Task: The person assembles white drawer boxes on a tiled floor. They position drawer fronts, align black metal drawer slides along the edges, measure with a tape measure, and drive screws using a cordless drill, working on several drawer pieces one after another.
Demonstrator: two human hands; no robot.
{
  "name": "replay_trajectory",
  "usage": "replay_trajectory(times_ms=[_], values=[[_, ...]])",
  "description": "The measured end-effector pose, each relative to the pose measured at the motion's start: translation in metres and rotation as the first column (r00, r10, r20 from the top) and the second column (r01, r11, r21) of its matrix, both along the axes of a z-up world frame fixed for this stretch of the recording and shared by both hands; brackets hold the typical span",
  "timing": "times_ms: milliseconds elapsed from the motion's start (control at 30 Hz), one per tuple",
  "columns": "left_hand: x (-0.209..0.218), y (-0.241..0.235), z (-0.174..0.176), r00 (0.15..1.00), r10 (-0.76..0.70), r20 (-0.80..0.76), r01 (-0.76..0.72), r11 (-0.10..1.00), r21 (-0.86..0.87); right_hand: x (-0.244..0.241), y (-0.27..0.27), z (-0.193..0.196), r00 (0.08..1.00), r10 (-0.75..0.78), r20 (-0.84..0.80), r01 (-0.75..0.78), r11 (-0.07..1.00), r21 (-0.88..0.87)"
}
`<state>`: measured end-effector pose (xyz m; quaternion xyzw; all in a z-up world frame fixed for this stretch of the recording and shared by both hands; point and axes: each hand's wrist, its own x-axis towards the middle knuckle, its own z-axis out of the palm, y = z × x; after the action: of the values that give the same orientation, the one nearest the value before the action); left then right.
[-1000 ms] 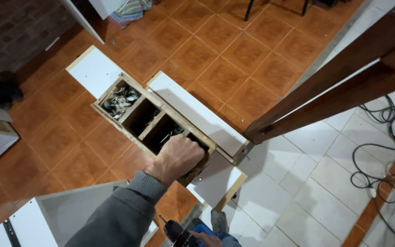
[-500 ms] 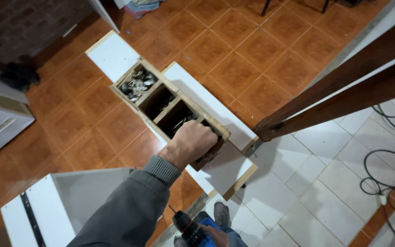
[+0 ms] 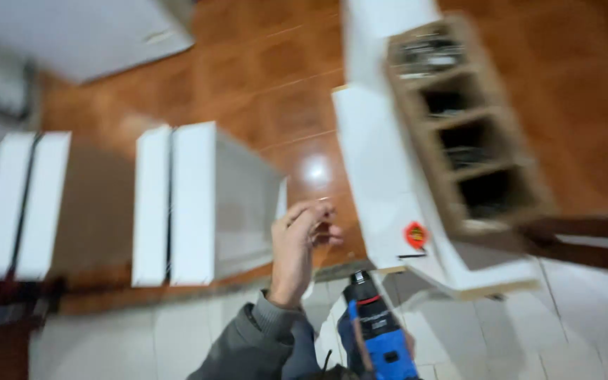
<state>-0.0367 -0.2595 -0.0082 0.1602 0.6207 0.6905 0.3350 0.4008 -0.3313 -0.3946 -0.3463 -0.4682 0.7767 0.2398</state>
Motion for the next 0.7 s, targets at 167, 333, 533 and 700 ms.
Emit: replay_trajectory(times_ms=[167,333,533,700], values=[[0.019,-0.113,-0.022,0.592,0.466,0.657,-0.624,0.781,0.009,-0.132,0.068,0.066,0.973,0.208,0.102,-0.174,0.946,-0.272],[0.009,-0.188,-0.044,0.377,0.516,0.769,-0.828,0.56,0.029,-0.3,0.034,0.247,0.886,0.438,0.152,-0.459,0.788,0.411],[-0.025,-0.274,-0.059,0.173,0.506,0.845,-0.933,0.358,-0.024,-0.376,-0.048,0.298,0.659,0.68,0.322,-0.615,0.24,0.751],[-0.044,-0.311,-0.077,0.103,0.467,0.878,-0.964,0.264,-0.028,-0.411,-0.091,0.313,0.573,0.687,0.448,-0.703,0.131,0.698]])
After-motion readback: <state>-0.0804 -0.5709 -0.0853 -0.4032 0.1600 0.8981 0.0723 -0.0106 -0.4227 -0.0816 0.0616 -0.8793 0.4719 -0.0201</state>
